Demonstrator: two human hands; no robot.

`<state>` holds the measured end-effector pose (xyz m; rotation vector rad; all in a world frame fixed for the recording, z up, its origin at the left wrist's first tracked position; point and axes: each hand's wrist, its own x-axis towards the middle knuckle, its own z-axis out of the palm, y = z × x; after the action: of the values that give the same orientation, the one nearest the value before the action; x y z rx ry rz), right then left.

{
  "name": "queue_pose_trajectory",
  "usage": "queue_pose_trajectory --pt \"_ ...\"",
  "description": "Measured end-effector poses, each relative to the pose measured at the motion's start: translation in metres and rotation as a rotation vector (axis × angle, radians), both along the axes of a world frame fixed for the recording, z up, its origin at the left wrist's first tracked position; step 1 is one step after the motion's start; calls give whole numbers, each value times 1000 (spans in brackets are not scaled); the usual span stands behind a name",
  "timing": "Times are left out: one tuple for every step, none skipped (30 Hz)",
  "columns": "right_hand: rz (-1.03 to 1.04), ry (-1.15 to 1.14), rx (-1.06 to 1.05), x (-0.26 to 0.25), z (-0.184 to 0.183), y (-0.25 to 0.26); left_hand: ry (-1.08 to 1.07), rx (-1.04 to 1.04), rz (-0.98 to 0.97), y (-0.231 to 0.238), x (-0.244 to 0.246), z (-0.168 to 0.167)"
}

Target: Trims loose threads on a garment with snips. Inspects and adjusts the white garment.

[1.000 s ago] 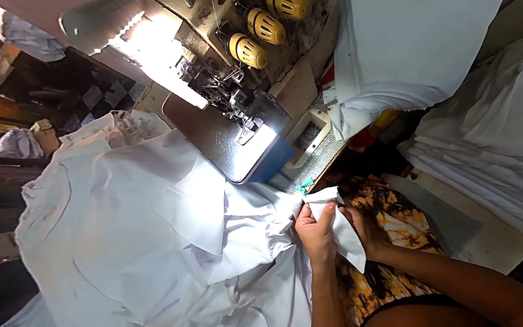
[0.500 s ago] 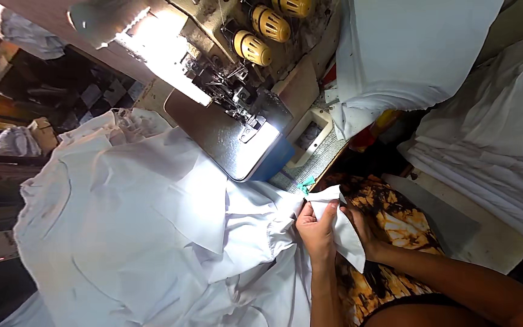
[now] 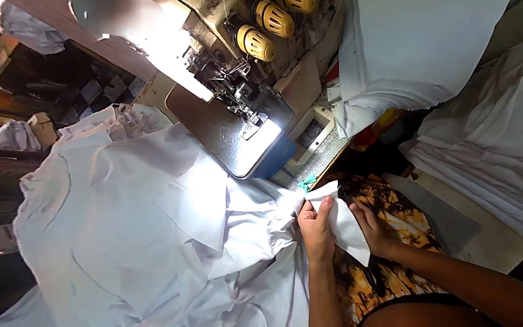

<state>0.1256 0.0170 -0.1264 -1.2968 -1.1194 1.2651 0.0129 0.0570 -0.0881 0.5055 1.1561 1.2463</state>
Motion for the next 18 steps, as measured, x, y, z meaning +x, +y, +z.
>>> queue_pose_trajectory --pt "14 -15 -19 3 -1 -2 -4 0 -3 1 -1 0" --pt "27 -26 -22 6 -3 -3 -9 -1 -6 2 -2 1" --pt "42 -30 -13 9 -7 -5 -12 -1 -12 2 -3 2" --pt "60 -33 -2 12 -10 -7 -15 -2 -17 3 -4 2" --pt "78 -37 2 15 -11 -9 -15 -2 -21 3 -5 2" --pt "94 -42 -7 17 -12 -11 -11 -5 -20 3 -5 2" --pt "110 -41 -21 19 -11 -12 -4 -8 -18 3 -4 3" --pt "126 -39 -31 19 -10 -12 2 -11 -13 3 -3 4" --pt "142 -21 -37 20 -9 -12 8 -13 -7 4 -3 4" --pt "157 -1 -42 20 -7 -10 14 -16 1 4 -2 4" --pt "174 2 -37 20 -5 -9 23 -21 6 4 -2 3" --pt "188 -9 -26 21 -3 -6 31 -27 10 3 -2 3" --pt "203 -31 -15 23 1 -3 36 -30 12 3 -3 3" --pt "214 -46 -7 24 4 0 37 -34 13 3 -3 4" --pt "226 -58 -5 25 6 2 39 -37 14 3 -3 4" --pt "239 -68 0 26 7 5 39 -41 17 3 -4 5" --pt "249 -68 13 27 7 6 35 -45 19 3 -4 5" --pt "263 -65 19 28 7 8 31 -45 17 3 -4 4"
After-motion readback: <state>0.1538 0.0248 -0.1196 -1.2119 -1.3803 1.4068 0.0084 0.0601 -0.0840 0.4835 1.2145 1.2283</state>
